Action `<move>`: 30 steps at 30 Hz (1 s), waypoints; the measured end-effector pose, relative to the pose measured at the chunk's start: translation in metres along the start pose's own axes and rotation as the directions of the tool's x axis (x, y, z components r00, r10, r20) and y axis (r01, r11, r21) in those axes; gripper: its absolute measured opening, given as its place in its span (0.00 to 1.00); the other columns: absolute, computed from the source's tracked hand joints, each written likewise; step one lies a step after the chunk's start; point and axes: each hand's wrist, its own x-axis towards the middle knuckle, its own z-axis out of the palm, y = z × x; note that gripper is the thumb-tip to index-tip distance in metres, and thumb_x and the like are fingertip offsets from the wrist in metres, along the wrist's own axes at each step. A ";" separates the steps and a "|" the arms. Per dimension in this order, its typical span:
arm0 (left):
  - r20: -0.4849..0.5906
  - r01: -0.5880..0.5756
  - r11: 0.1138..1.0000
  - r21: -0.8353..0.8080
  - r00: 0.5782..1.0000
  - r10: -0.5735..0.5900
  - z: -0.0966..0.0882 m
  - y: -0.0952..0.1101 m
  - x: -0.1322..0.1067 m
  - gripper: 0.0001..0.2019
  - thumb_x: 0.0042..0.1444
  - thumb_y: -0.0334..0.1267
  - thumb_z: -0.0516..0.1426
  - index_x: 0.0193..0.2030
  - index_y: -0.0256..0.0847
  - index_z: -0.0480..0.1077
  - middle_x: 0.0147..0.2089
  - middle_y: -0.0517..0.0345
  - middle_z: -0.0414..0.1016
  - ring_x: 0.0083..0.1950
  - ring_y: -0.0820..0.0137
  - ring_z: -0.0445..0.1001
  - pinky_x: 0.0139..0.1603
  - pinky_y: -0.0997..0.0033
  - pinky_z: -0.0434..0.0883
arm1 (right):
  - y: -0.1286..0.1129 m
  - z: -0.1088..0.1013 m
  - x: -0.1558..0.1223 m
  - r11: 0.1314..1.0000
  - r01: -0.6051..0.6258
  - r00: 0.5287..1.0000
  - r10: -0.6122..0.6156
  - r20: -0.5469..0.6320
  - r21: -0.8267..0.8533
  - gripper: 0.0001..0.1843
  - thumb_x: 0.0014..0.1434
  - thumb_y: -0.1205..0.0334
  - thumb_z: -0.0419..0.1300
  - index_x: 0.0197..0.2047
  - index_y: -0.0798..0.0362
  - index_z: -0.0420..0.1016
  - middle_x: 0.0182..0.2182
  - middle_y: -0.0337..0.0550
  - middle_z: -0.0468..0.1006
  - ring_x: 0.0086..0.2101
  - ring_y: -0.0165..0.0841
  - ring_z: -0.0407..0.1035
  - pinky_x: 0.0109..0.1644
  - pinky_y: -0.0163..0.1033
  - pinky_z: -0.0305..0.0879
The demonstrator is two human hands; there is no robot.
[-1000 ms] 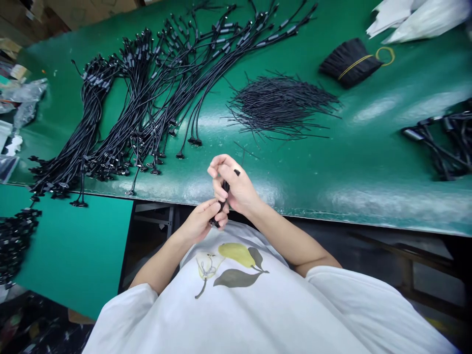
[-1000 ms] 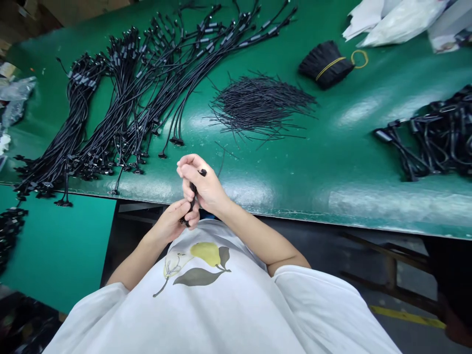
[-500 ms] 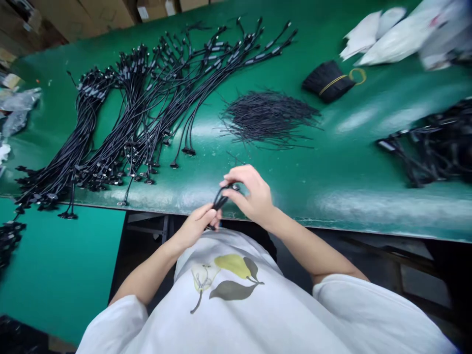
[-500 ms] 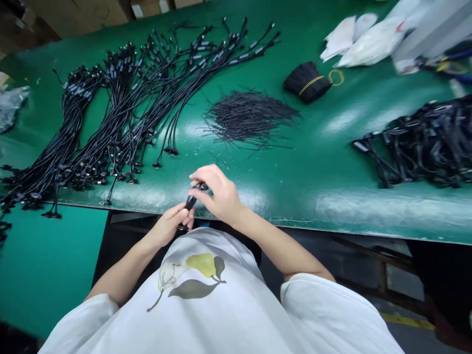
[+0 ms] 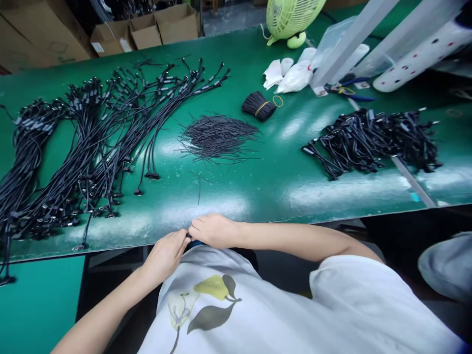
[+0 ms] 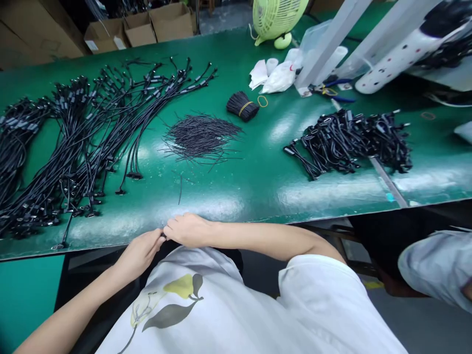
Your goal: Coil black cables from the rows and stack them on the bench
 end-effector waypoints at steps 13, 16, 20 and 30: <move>-0.022 0.095 0.357 -0.929 0.950 -0.311 0.016 -0.020 0.028 0.19 0.57 0.55 0.57 0.33 0.37 0.66 0.23 0.65 0.56 0.25 0.75 0.59 0.27 0.75 0.58 | 0.206 -0.055 -0.054 0.659 -0.663 0.500 0.743 -0.445 0.356 0.18 0.68 0.65 0.46 0.48 0.54 0.76 0.45 0.51 0.74 0.46 0.39 0.66 0.50 0.44 0.62; -0.006 0.080 0.260 -0.962 0.950 -0.313 0.020 -0.014 0.031 0.20 0.55 0.54 0.59 0.33 0.36 0.67 0.23 0.64 0.57 0.26 0.75 0.59 0.27 0.75 0.59 | 0.253 -0.044 -0.055 0.548 -0.809 0.410 0.786 -0.464 0.214 0.13 0.64 0.66 0.52 0.46 0.58 0.76 0.47 0.56 0.73 0.46 0.43 0.65 0.50 0.46 0.60; 0.000 0.056 0.167 -0.984 0.950 -0.313 0.021 -0.011 0.029 0.18 0.54 0.51 0.62 0.36 0.35 0.70 0.24 0.62 0.61 0.26 0.76 0.60 0.28 0.75 0.60 | 0.256 -0.040 -0.053 0.534 -0.839 0.406 0.743 -0.533 0.106 0.12 0.64 0.65 0.51 0.40 0.58 0.75 0.43 0.55 0.73 0.42 0.42 0.64 0.46 0.46 0.59; -0.018 -0.021 -0.012 -1.000 0.978 -0.210 0.010 0.031 0.041 0.27 0.56 0.48 0.61 0.59 0.38 0.64 0.23 0.68 0.56 0.23 0.77 0.57 0.25 0.76 0.57 | 0.086 -0.040 -0.063 0.625 -0.543 0.209 0.748 -0.630 0.562 0.09 0.60 0.64 0.55 0.28 0.53 0.66 0.30 0.42 0.68 0.30 0.31 0.62 0.35 0.37 0.61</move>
